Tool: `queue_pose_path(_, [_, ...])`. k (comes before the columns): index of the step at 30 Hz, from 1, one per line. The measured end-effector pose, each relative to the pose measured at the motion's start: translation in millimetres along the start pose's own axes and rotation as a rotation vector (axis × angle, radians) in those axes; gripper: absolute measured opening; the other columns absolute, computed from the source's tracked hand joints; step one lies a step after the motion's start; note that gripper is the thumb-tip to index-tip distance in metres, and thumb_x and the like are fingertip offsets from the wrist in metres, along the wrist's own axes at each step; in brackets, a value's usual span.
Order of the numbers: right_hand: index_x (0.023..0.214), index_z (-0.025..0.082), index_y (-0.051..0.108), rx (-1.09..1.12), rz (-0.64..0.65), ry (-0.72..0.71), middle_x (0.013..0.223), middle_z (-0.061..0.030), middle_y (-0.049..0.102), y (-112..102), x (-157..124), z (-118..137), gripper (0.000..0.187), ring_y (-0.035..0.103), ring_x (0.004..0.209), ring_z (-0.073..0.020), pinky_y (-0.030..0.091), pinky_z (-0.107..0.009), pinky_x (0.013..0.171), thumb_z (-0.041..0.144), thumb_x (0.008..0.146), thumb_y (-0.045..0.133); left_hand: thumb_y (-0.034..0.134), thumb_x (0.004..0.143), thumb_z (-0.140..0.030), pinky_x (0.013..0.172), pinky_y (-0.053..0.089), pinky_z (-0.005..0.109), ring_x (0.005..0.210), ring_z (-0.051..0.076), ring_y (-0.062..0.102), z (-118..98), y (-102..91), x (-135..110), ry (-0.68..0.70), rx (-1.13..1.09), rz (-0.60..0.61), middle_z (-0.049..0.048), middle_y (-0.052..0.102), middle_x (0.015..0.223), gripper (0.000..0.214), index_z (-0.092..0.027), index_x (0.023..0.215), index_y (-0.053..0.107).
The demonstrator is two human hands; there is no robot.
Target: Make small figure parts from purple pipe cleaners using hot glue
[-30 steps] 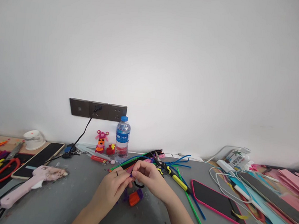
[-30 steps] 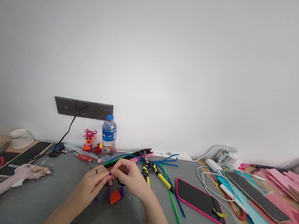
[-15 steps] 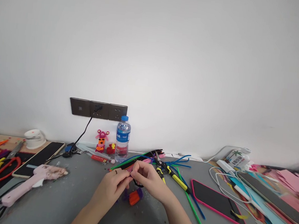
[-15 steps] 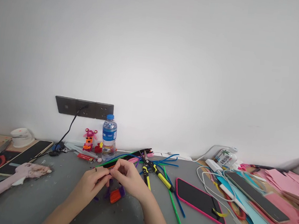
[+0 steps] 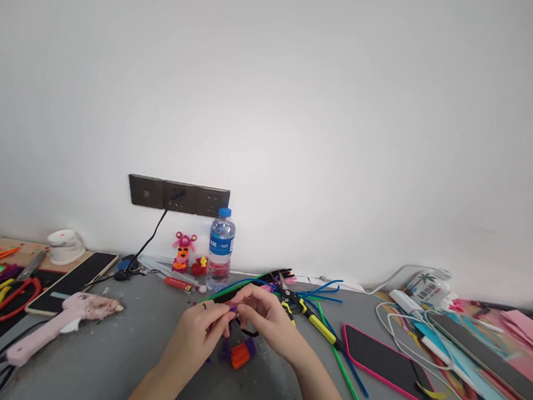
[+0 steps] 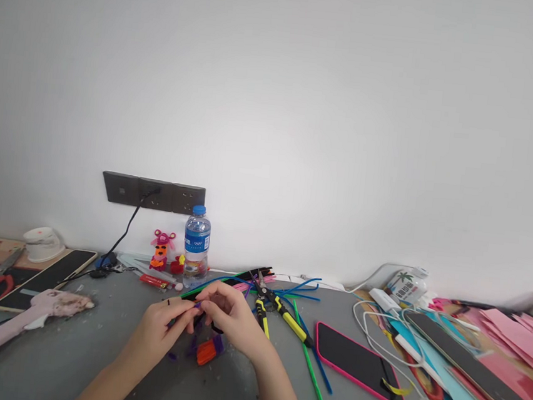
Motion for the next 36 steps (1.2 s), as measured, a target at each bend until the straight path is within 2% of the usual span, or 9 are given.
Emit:
queue_pose_path(8, [0.088, 0.015, 0.065, 0.073, 0.097, 0.039, 0.075, -0.0011, 0.061, 1.4, -1.4, -1.8, 0.029, 0.054, 0.062, -0.0112, 0.046, -0.025, 0.061, 0.043, 0.082, 0.066, 0.045, 0.093, -0.019, 0.063, 0.040, 0.025, 0.065, 0.017, 0.059, -13.2, 3.8, -1.2, 0.065, 0.052, 0.106, 0.0019, 0.065, 0.063, 0.028, -0.020, 0.069, 0.060])
queue_pose_path(14, [0.085, 0.015, 0.067, 0.140, 0.122, 0.098, 0.074, -0.0007, 0.064, 1.8, -3.7, -1.6, 0.025, 0.056, 0.064, -0.0107, 0.043, -0.023, 0.063, 0.038, 0.077, 0.073, 0.045, 0.094, -0.021, 0.062, 0.039, 0.025, 0.065, 0.017, 0.058, -12.1, 4.6, -2.4, 0.074, 0.101, 0.105, 0.0024, 0.062, 0.062, 0.030, -0.020, 0.067, 0.058])
queue_pose_path(20, [0.078, 0.014, 0.067, 0.167, 0.160, 0.170, 0.071, 0.0004, 0.063, 0.3, -6.2, -5.3, 0.025, 0.054, 0.061, -0.0097, 0.042, -0.022, 0.061, 0.036, 0.074, 0.077, 0.044, 0.095, -0.021, 0.063, 0.041, 0.025, 0.066, 0.016, 0.059, -15.4, 9.3, -4.5, 0.124, 0.079, 0.138, 0.0022, 0.063, 0.065, 0.026, -0.019, 0.073, 0.059])
queue_pose_path(24, [0.079, 0.013, 0.066, 0.145, 0.154, 0.156, 0.071, 0.0000, 0.062, 0.0, -6.1, -2.6, 0.024, 0.054, 0.064, -0.0104, 0.041, -0.022, 0.062, 0.036, 0.077, 0.074, 0.046, 0.094, -0.019, 0.060, 0.041, 0.024, 0.064, 0.015, 0.058, -19.3, 6.0, -5.2, 0.160, 0.077, 0.088, 0.0015, 0.062, 0.067, 0.019, -0.019, 0.079, 0.058])
queue_pose_path(29, [0.078, 0.014, 0.064, 0.196, 0.167, 0.157, 0.072, -0.0005, 0.064, 4.0, -6.8, -0.5, 0.024, 0.056, 0.062, -0.0101, 0.041, -0.021, 0.059, 0.036, 0.078, 0.073, 0.043, 0.094, -0.014, 0.064, 0.042, 0.026, 0.066, 0.015, 0.056, -24.8, 2.7, -5.4, 0.275, 0.069, 0.057, 0.0014, 0.063, 0.071, 0.020, -0.019, 0.081, 0.056])
queue_pose_path(36, [0.079, 0.013, 0.063, 0.337, 0.174, 0.258, 0.069, 0.0004, 0.065, 2.6, -10.6, -7.9, 0.023, 0.059, 0.057, -0.0083, 0.043, -0.019, 0.058, 0.029, 0.073, 0.079, 0.043, 0.094, -0.011, 0.063, 0.043, 0.026, 0.068, 0.016, 0.054, -28.4, 1.5, -6.0, 0.356, 0.084, 0.030, 0.0027, 0.064, 0.072, 0.017, -0.018, 0.089, 0.058])
Point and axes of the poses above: each hand's wrist, its own x-axis towards the middle knuckle, its own y-axis out of the palm, z = x × y, the point moved 7 cm from there along x, towards the middle knuckle
